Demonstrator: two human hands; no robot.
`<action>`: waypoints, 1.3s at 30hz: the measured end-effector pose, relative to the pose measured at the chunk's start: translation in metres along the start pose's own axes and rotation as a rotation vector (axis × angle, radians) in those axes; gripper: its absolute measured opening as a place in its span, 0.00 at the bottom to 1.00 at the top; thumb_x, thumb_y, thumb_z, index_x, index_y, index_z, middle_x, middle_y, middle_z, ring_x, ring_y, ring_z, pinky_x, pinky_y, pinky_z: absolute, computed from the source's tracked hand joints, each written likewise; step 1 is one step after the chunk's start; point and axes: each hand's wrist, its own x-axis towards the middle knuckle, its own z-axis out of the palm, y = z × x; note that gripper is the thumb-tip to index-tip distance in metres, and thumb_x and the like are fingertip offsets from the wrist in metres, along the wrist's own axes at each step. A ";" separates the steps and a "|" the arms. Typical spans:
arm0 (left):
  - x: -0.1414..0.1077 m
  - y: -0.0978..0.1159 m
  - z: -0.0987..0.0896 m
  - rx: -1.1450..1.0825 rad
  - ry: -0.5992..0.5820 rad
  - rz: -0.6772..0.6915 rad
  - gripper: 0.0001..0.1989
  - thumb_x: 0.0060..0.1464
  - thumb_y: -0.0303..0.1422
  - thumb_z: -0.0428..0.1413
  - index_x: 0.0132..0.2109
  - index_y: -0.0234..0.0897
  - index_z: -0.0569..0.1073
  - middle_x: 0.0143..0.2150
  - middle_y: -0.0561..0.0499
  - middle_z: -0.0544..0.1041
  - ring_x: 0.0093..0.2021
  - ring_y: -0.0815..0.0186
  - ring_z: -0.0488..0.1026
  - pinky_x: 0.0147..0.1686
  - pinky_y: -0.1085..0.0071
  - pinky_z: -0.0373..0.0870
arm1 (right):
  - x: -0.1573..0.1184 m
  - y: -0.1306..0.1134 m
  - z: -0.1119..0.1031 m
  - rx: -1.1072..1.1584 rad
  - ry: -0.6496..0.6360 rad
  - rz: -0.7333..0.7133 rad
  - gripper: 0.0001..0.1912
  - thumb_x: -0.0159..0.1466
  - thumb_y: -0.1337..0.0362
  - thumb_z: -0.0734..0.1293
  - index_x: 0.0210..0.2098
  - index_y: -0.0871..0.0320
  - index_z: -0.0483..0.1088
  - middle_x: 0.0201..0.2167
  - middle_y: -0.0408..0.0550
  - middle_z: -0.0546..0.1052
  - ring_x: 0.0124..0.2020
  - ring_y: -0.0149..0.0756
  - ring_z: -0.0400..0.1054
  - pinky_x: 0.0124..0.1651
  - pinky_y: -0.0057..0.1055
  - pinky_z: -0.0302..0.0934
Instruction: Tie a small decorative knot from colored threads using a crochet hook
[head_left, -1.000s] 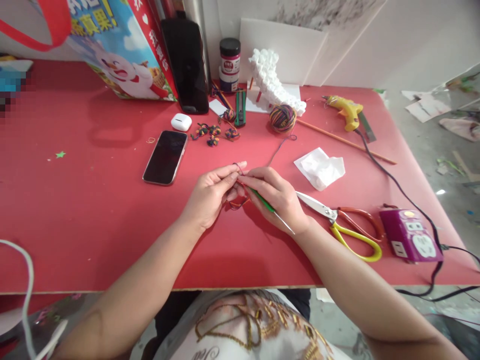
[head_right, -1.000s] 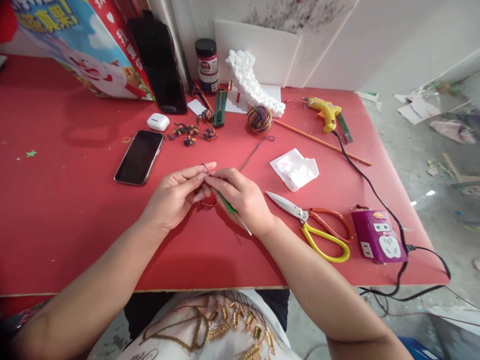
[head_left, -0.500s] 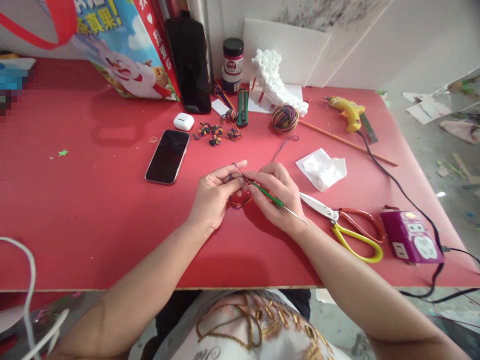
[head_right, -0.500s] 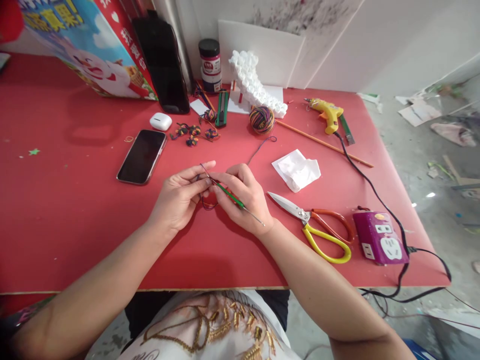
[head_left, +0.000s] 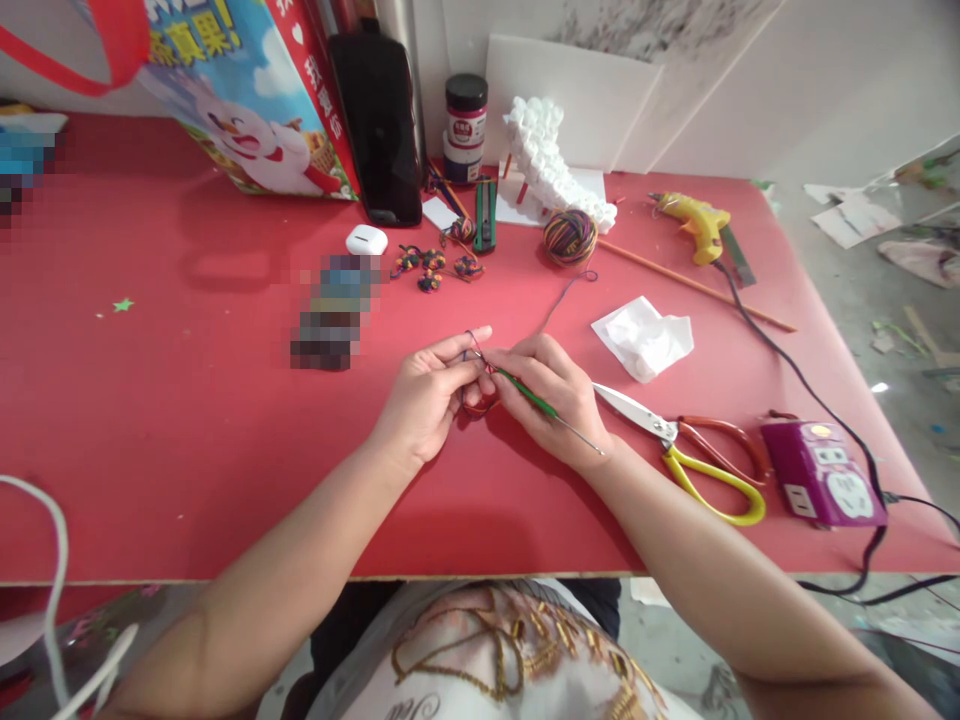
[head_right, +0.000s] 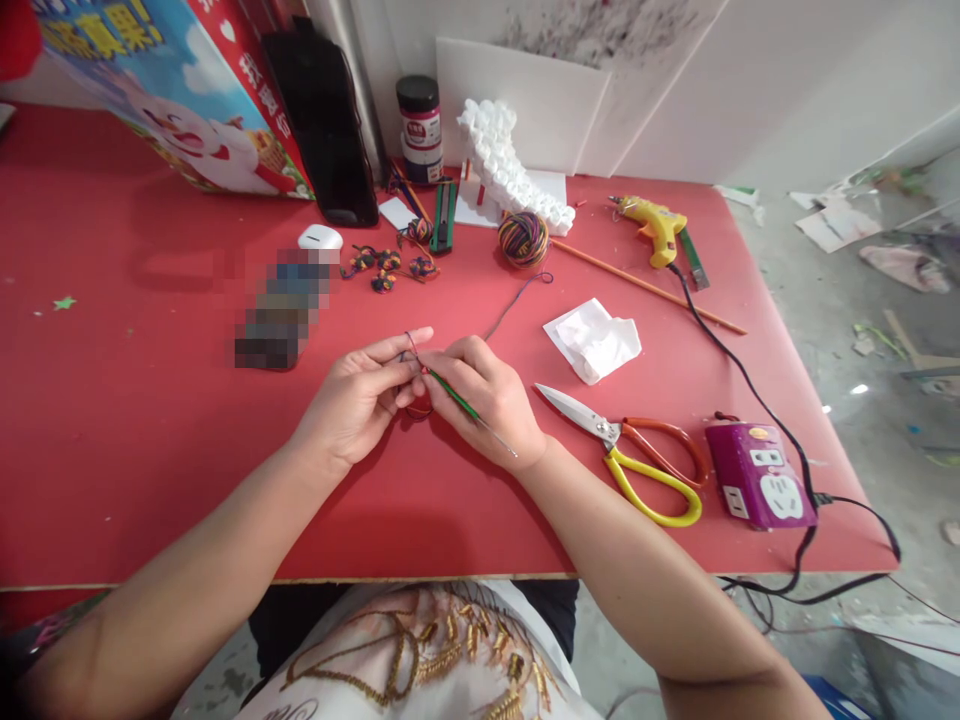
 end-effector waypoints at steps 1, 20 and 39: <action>0.000 0.001 0.000 -0.015 0.002 -0.013 0.15 0.53 0.17 0.61 0.46 0.28 0.86 0.21 0.50 0.77 0.19 0.74 0.68 0.23 0.79 0.65 | 0.000 0.000 0.000 -0.018 -0.004 0.001 0.17 0.75 0.69 0.66 0.62 0.53 0.75 0.41 0.51 0.76 0.39 0.36 0.77 0.41 0.34 0.75; -0.002 -0.003 -0.003 0.120 -0.054 0.149 0.26 0.52 0.25 0.70 0.59 0.31 0.84 0.26 0.54 0.78 0.21 0.73 0.68 0.20 0.76 0.65 | 0.004 -0.003 -0.005 0.132 0.033 0.085 0.12 0.73 0.70 0.68 0.55 0.55 0.78 0.37 0.48 0.83 0.35 0.35 0.78 0.40 0.33 0.74; -0.003 -0.001 -0.001 0.087 0.008 0.155 0.22 0.54 0.22 0.65 0.56 0.36 0.85 0.27 0.55 0.76 0.23 0.74 0.69 0.24 0.77 0.64 | 0.002 -0.013 -0.002 0.553 0.090 0.453 0.09 0.74 0.62 0.70 0.50 0.57 0.81 0.31 0.44 0.81 0.25 0.29 0.73 0.31 0.30 0.73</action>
